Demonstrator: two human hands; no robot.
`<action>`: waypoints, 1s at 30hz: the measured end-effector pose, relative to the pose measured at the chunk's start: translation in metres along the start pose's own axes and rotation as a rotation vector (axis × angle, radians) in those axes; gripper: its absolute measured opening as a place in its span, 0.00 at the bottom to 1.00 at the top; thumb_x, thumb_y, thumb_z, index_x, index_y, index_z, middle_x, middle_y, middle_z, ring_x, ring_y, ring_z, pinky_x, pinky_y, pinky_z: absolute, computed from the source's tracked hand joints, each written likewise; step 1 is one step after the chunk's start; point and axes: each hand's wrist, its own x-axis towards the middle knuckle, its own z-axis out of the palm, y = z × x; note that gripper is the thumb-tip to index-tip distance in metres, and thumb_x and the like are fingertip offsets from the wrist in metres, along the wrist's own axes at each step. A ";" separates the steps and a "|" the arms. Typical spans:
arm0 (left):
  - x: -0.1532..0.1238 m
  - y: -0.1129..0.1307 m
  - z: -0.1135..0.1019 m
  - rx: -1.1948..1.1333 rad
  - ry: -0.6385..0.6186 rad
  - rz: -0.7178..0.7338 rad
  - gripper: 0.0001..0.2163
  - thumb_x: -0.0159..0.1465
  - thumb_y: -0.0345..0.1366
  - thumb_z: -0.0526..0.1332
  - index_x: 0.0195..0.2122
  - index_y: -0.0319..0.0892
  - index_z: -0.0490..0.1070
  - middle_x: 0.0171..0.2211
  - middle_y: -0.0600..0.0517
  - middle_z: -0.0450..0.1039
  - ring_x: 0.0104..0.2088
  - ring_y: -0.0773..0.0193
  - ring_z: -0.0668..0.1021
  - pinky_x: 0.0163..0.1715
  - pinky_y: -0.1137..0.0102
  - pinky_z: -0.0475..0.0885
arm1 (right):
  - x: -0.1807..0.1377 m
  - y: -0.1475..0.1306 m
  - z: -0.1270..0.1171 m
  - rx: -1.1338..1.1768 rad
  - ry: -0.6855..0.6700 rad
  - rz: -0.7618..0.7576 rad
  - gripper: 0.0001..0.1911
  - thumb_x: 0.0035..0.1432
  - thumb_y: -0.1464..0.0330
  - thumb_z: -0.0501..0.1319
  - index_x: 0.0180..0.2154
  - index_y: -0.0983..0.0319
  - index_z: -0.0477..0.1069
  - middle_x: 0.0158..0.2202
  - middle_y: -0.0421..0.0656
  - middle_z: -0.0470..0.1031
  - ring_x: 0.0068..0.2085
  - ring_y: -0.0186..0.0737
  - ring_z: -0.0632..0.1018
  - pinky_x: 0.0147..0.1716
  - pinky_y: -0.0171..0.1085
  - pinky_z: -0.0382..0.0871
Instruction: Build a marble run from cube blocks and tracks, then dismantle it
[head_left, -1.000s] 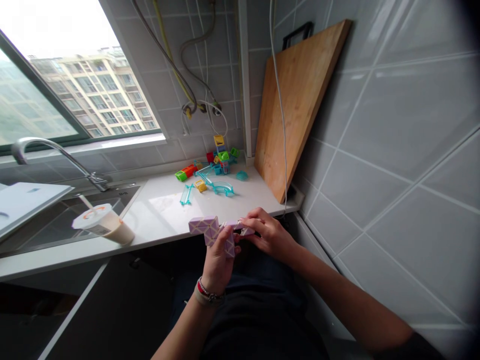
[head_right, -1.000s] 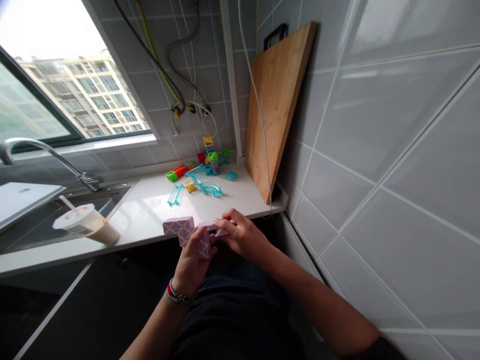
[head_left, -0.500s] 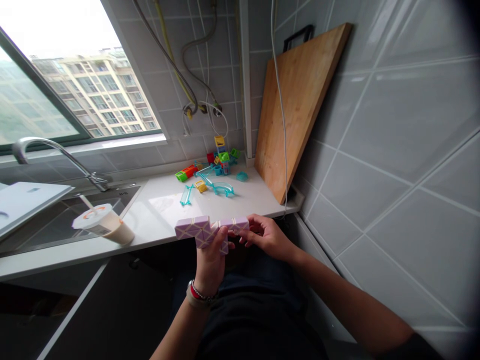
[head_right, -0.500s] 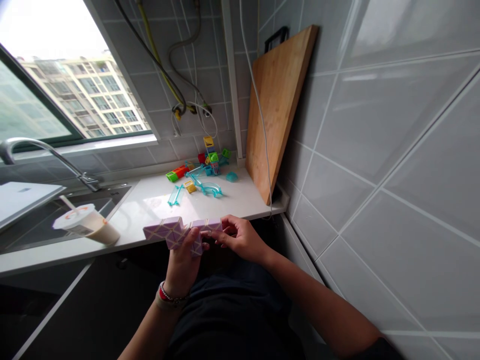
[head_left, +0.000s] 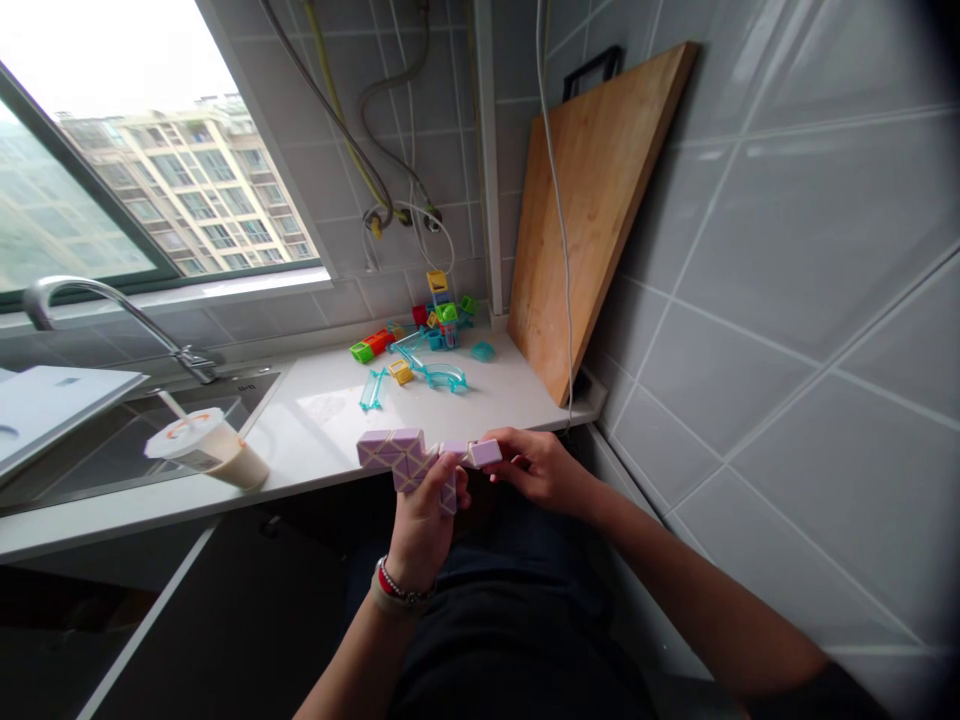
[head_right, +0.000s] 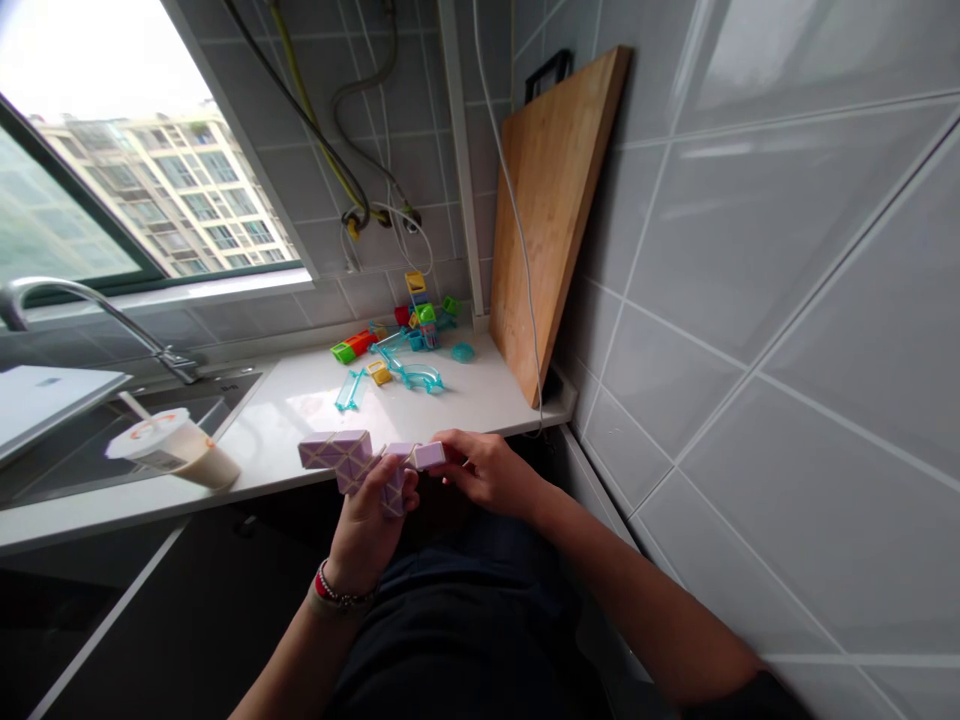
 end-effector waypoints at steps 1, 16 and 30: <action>0.000 0.000 -0.001 0.003 -0.018 -0.020 0.16 0.55 0.39 0.76 0.38 0.40 0.74 0.29 0.56 0.72 0.26 0.71 0.73 0.20 0.77 0.68 | 0.001 -0.002 -0.003 -0.062 -0.001 -0.039 0.13 0.70 0.65 0.61 0.54 0.58 0.74 0.46 0.46 0.80 0.43 0.43 0.82 0.45 0.39 0.76; 0.017 0.004 -0.028 0.642 -0.312 0.562 0.09 0.60 0.35 0.73 0.41 0.43 0.82 0.50 0.45 0.75 0.57 0.50 0.74 0.59 0.58 0.71 | 0.005 -0.007 -0.022 0.663 -0.139 0.454 0.22 0.64 0.55 0.63 0.49 0.65 0.77 0.39 0.49 0.80 0.35 0.41 0.82 0.24 0.32 0.78; 0.008 -0.002 -0.027 0.563 -0.349 0.496 0.10 0.60 0.34 0.73 0.43 0.43 0.81 0.51 0.44 0.78 0.51 0.50 0.80 0.49 0.58 0.78 | -0.001 -0.028 -0.006 0.271 0.060 0.315 0.21 0.62 0.57 0.68 0.53 0.61 0.76 0.40 0.44 0.80 0.39 0.40 0.80 0.34 0.36 0.80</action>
